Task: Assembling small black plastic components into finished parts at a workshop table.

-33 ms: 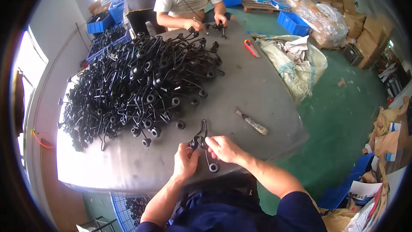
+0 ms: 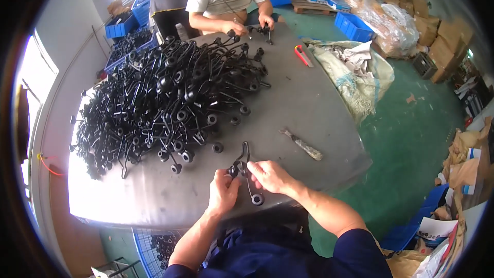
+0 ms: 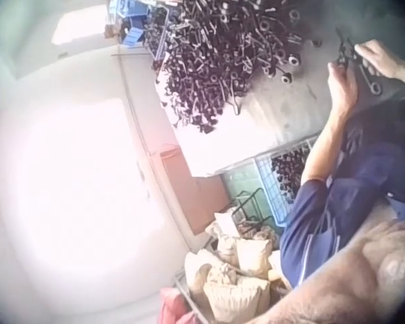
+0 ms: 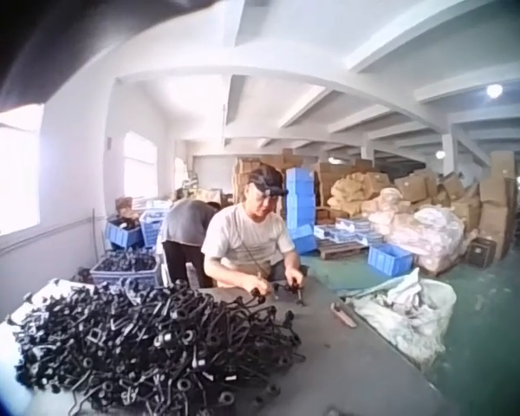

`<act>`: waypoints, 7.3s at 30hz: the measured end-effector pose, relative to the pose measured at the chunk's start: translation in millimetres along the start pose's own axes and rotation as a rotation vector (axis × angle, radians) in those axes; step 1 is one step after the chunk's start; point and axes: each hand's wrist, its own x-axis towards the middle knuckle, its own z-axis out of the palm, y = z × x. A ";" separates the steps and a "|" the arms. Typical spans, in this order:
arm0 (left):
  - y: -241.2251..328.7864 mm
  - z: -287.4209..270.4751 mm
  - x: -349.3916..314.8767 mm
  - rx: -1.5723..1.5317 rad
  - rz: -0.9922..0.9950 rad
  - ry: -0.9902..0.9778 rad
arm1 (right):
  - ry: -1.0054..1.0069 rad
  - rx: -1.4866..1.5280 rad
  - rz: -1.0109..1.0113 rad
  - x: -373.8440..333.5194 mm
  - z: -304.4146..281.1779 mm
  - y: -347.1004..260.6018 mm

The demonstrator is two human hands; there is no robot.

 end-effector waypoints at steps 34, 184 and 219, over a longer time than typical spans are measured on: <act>-2.4 8.7 -1.4 0.049 0.047 0.048 | 0.040 -0.025 -0.056 3.7 -9.6 11.0; 53.6 -150.1 165.2 0.348 -0.092 0.525 | 0.843 -0.210 -0.537 30.5 -87.9 66.8; 84.6 -173.2 68.4 0.716 0.311 0.396 | 0.840 -0.072 -0.527 40.0 -86.9 71.1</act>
